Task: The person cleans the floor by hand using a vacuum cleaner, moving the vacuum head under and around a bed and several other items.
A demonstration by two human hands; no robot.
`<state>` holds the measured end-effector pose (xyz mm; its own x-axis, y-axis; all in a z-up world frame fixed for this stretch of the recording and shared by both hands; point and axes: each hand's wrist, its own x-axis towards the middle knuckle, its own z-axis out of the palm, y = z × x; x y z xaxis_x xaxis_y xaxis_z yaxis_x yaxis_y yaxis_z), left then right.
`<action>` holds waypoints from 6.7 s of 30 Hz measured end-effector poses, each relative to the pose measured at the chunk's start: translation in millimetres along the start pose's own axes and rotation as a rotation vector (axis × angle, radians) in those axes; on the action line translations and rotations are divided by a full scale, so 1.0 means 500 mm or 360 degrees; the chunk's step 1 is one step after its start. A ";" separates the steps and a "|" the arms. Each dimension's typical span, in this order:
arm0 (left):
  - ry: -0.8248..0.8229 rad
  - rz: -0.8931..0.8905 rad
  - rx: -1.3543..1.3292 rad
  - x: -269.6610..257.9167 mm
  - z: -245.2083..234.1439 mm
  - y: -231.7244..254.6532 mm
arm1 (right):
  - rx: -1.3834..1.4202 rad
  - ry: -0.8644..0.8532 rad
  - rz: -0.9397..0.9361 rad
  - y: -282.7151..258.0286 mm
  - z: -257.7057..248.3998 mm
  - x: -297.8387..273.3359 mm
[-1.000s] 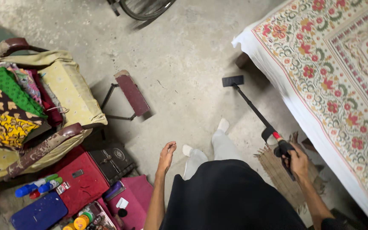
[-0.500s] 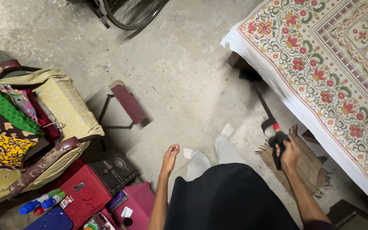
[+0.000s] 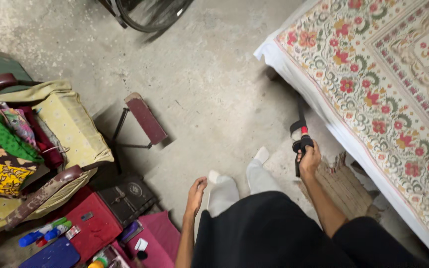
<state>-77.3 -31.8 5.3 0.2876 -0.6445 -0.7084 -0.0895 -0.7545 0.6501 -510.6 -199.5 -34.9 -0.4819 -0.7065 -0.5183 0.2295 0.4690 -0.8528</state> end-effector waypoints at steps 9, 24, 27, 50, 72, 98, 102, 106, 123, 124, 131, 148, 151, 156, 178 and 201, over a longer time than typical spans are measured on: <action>-0.0282 0.0107 0.0142 0.074 -0.047 0.059 | -0.0186 0.0073 -0.0053 0.016 -0.069 -0.110; -0.0768 0.0420 0.0514 0.210 -0.224 0.108 | -0.0194 0.0313 0.0254 0.042 0.030 -0.567; -0.0836 0.0346 0.0543 0.213 -0.216 0.132 | -0.0208 0.0399 0.0295 0.027 0.036 -0.624; -0.0865 0.0263 0.0645 0.209 -0.114 0.271 | 0.0050 0.0547 0.0159 0.102 0.033 -0.297; -0.1348 0.0411 0.1010 0.421 -0.166 0.437 | 0.0383 0.0947 0.0339 0.123 0.265 -0.803; -0.1201 0.0218 0.0908 0.376 -0.194 0.378 | 0.0125 0.0944 0.0117 0.142 0.108 -0.528; -0.1276 0.0309 0.1027 0.395 -0.179 0.393 | 0.0160 0.0939 0.0251 0.189 0.179 -0.739; -0.1365 0.0324 0.1049 0.397 -0.159 0.403 | 0.0317 0.1066 0.0483 0.209 0.233 -0.886; -0.1215 0.0237 0.1062 0.333 -0.073 0.378 | 0.0452 0.1102 -0.0034 0.132 -0.087 -0.416; -0.1204 0.0231 0.1054 0.330 -0.069 0.374 | 0.0476 0.1117 -0.0041 0.139 -0.113 -0.376; -0.1155 0.0234 0.1060 0.314 -0.067 0.376 | 0.0601 0.1157 0.0016 0.166 -0.166 -0.292; -0.1520 0.0386 0.1331 0.426 -0.077 0.494 | 0.0338 0.1293 0.0469 0.156 0.289 -0.842; -0.1539 0.0386 0.1338 0.437 -0.077 0.496 | 0.0378 0.1316 0.0403 0.177 0.305 -0.875; -0.1526 0.0365 0.1326 0.424 -0.070 0.493 | 0.0417 0.1416 0.0433 0.137 0.246 -0.810; -0.1337 0.0190 0.1267 0.374 -0.027 0.396 | 0.0277 0.1353 0.0196 0.093 -0.199 -0.358; -0.1605 0.0307 0.1336 0.468 -0.187 0.441 | 0.0346 0.1526 0.0324 0.258 0.254 -0.872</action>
<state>59.5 -337.5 8.9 -0.5928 -0.2827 -0.7541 -0.7123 -0.2528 0.6548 -163.7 101.7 72.9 -0.8721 0.1468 -0.4669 0.4868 0.3586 -0.7965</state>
